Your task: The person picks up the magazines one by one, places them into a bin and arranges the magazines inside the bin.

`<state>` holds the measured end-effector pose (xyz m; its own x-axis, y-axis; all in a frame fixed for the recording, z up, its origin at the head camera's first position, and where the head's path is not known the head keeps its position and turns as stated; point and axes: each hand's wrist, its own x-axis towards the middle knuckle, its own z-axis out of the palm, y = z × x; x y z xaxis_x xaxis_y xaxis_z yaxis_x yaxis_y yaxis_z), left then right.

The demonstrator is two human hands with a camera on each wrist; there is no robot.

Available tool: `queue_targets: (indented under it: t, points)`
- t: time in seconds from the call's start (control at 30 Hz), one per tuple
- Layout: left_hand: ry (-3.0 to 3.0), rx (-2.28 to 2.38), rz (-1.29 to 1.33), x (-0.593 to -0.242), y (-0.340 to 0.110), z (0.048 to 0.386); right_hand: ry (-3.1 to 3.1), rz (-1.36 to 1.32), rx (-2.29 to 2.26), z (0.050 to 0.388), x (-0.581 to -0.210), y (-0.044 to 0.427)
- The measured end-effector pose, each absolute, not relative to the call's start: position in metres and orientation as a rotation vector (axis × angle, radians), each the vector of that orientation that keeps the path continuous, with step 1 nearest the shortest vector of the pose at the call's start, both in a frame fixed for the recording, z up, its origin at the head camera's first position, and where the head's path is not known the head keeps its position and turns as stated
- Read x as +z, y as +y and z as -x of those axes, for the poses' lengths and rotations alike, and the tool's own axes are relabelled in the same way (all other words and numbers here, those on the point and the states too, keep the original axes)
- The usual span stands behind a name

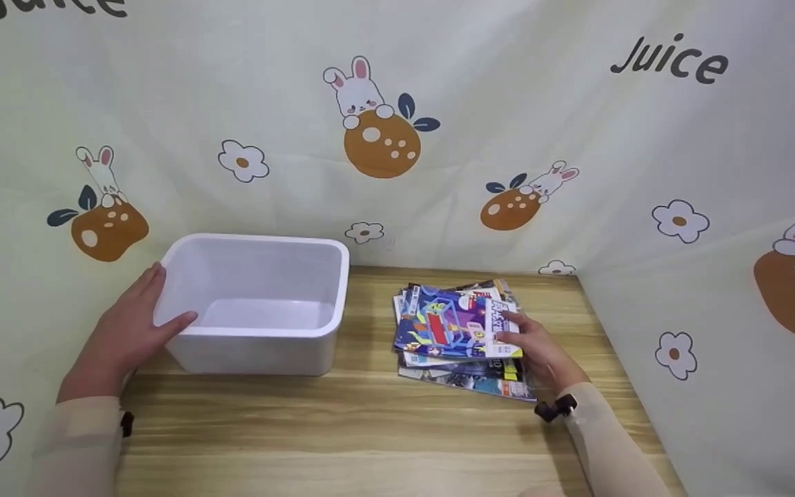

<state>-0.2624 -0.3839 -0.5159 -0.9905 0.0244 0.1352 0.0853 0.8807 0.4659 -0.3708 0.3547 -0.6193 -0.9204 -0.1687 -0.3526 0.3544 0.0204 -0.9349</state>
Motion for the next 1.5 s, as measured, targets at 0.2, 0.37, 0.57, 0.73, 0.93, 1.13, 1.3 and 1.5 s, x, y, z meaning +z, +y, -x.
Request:
queue_targets:
  t: [0.2,0.37,0.57,0.73,0.93,1.13,1.3,1.5]
  points:
    - [-2.907,-0.726,0.086,-0.514,-0.387,0.26,1.98,-0.191,-1.907,0.372,-0.619,0.344]
    - [-2.905,-0.738,0.081,-0.514,-0.385,0.26,2.051,-0.145,-1.915,0.373,-0.62,0.343]
    - [-2.911,-0.734,0.074,-0.516,-0.382,0.259,2.047,-0.096,-2.049,0.372,-0.621,0.342]
    - [-2.909,-0.734,0.084,-0.518,-0.383,0.257,2.034,-0.045,-2.114,0.371,-0.615,0.334]
    - [-2.902,-0.74,0.098,-0.516,-0.383,0.258,2.081,-0.001,-2.111,0.369,-0.593,0.323]
    - [-2.91,-0.746,0.077,-0.515,-0.383,0.258,2.01,0.06,-2.183,0.367,-0.567,0.305]
    - [-2.911,-0.754,0.073,-0.516,-0.382,0.258,1.974,0.118,-2.222,0.363,-0.544,0.293]
    - [-2.924,-0.745,0.064,-0.513,-0.383,0.259,1.93,0.138,-2.25,0.361,-0.518,0.274]
